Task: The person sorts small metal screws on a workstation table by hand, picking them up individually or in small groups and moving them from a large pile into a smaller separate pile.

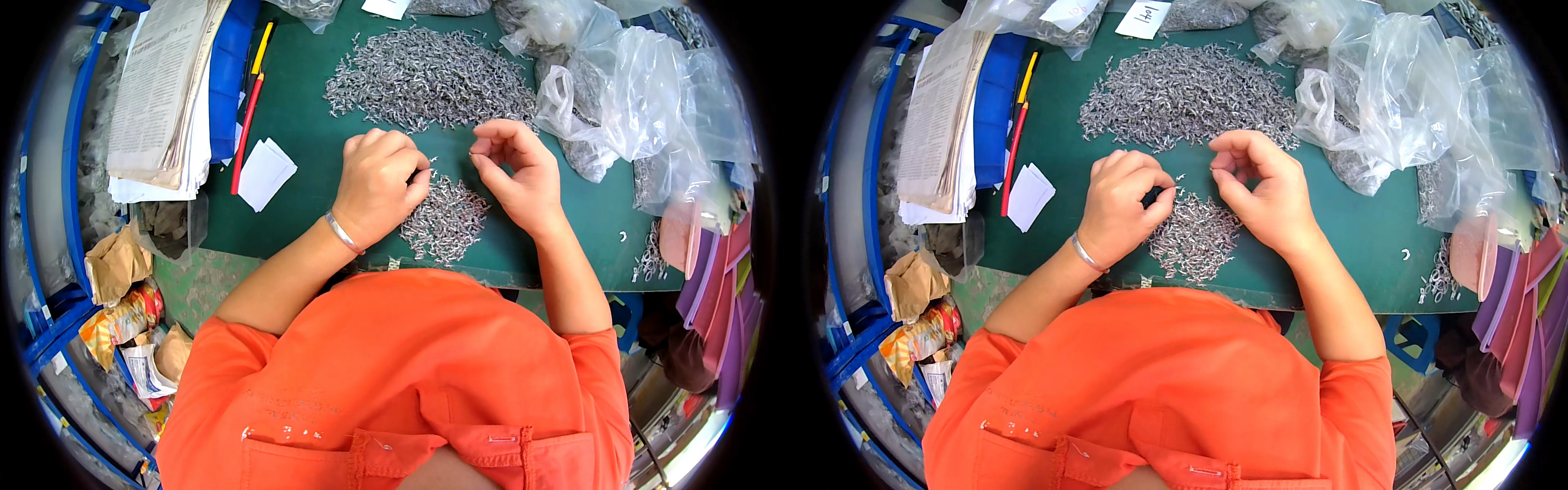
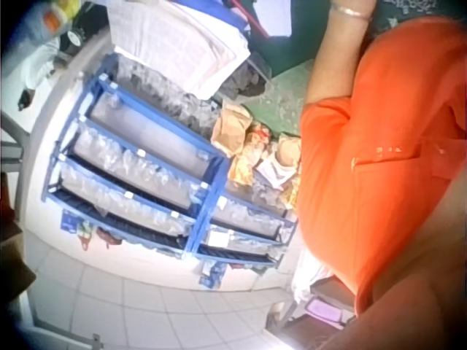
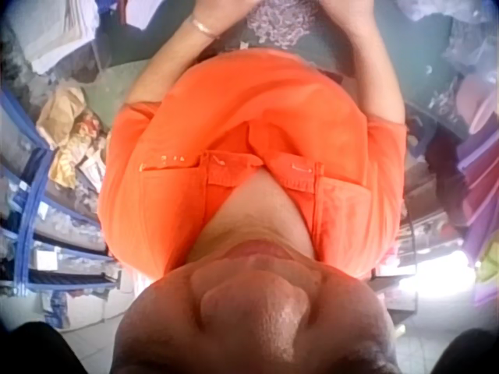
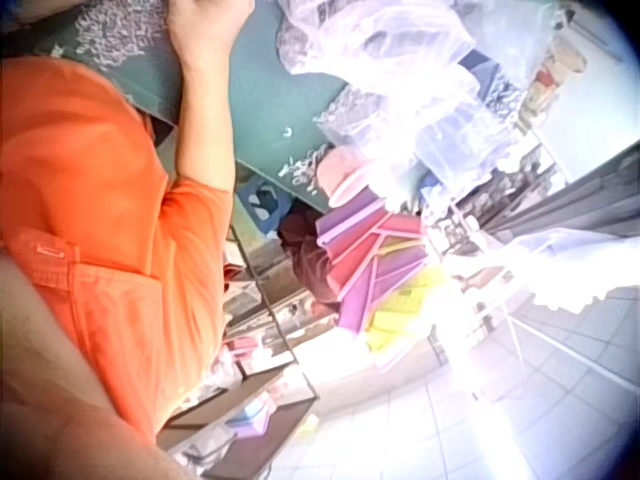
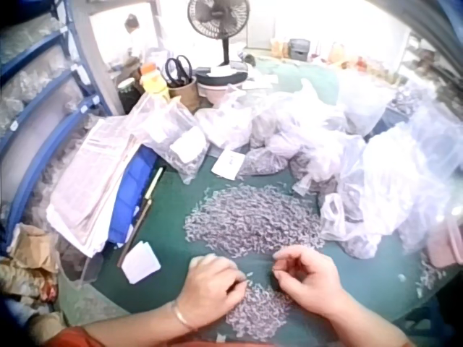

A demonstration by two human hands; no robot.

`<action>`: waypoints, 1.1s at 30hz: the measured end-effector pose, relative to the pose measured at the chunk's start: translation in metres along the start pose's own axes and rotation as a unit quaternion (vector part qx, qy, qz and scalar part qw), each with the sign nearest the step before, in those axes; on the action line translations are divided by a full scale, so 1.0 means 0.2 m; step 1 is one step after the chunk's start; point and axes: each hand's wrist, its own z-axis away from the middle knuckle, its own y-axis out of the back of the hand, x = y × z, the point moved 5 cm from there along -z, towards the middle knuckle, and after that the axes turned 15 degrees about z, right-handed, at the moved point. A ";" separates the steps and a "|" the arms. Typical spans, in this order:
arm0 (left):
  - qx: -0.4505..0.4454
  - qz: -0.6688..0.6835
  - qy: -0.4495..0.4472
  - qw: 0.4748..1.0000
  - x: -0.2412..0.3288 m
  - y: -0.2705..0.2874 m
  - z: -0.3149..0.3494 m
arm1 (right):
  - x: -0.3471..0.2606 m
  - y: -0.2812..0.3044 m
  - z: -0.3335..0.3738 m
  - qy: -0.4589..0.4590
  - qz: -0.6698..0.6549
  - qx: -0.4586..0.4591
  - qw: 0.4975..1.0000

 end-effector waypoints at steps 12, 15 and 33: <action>-0.043 0.128 0.004 0.991 0.08 0.04 -0.01 | 0.06 -0.02 0.07 -0.106 -0.298 -0.053 0.947; -0.073 0.156 -0.014 0.985 0.07 0.04 -0.01 | 0.00 0.03 0.09 -0.032 -0.112 -0.041 0.992; 0.011 0.044 0.027 0.999 -0.04 0.09 -0.01 | -0.06 0.02 0.03 0.163 0.306 0.069 0.935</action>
